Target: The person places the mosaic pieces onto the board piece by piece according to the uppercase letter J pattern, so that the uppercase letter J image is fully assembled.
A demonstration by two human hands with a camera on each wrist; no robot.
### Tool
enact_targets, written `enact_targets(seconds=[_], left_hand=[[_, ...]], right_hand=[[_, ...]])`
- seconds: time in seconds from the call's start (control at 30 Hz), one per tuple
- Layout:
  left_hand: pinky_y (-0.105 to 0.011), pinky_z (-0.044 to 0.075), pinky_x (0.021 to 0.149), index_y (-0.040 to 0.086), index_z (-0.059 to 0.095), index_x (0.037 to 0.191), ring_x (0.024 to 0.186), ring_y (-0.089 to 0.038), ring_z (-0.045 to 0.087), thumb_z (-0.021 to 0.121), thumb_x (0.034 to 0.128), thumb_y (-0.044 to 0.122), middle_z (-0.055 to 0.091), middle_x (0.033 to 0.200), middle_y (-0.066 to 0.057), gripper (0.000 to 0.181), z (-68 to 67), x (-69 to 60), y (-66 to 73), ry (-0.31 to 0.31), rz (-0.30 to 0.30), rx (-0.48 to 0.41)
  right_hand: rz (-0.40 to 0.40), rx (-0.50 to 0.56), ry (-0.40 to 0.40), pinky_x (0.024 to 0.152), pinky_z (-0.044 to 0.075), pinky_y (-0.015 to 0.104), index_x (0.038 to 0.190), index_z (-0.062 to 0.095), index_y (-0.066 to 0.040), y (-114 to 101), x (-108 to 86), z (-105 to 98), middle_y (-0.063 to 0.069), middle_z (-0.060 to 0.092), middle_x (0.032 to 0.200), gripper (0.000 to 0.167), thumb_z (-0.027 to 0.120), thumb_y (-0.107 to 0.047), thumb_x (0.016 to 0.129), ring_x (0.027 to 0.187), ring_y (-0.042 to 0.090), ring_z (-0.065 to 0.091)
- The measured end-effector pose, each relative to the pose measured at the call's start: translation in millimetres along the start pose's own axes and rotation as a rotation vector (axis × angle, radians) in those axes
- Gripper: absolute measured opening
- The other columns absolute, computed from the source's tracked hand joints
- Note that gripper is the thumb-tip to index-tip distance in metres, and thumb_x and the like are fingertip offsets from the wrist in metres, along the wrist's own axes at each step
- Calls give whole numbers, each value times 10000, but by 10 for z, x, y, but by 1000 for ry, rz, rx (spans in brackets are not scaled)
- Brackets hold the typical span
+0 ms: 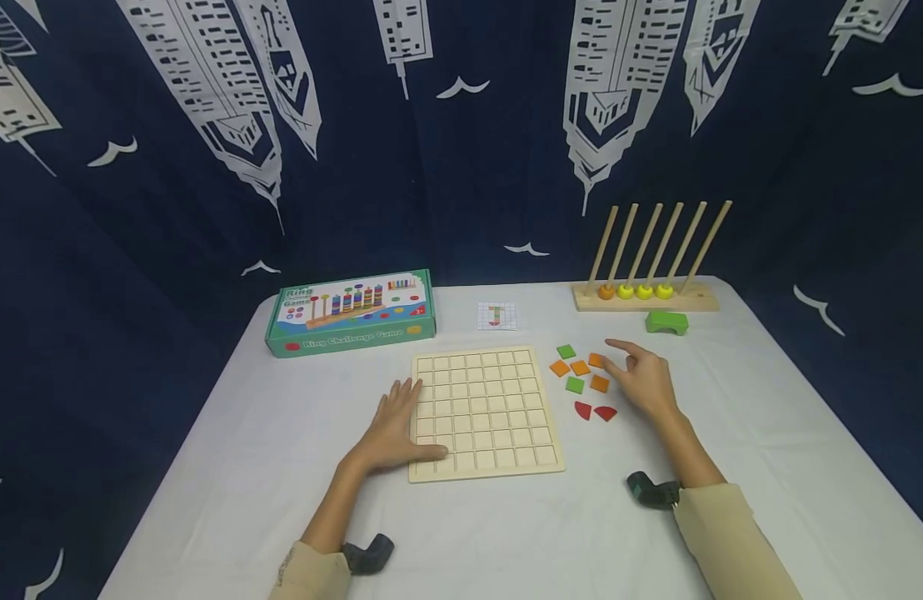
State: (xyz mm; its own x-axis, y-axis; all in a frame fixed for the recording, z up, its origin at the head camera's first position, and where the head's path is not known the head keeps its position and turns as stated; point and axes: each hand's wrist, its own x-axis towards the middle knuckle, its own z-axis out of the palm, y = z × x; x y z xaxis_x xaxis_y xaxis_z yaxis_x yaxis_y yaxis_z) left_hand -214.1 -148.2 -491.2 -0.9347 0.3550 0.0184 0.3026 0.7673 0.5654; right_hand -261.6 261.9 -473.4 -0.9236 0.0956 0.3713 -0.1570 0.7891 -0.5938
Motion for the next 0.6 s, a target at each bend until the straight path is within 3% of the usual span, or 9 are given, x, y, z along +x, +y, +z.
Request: enact_targets(seconds=[0.1,0.3,0.6], left_hand=[[-483,-23,1106,32,186,1467,1394,-315,-37,689,552,734,42,1525,-179,1258,43,-22,-14,-1,35,63],[-464,-17,1111,23,212,1459,1395,-304,-39,664,517,781,18,1525,-175,1292,86,-26,-21,-1,40,111],[-392,23,1120,43,193,1468,1396,-244,-66,628,513,816,1,1536,-128,1303,78,35,-12,-25,17,114]], right_hand=[[-10,-18,-56,352,219,248,1162,628,-29,64,37,36,-19,302,453,407,687,-264,835,374,168,288],[-4,-84,-163,391,250,259,1161,622,-6,171,51,73,-9,349,472,402,683,-241,840,417,144,300],[60,-142,-149,449,289,283,1090,656,-7,194,52,104,28,435,520,328,660,-242,860,514,192,375]])
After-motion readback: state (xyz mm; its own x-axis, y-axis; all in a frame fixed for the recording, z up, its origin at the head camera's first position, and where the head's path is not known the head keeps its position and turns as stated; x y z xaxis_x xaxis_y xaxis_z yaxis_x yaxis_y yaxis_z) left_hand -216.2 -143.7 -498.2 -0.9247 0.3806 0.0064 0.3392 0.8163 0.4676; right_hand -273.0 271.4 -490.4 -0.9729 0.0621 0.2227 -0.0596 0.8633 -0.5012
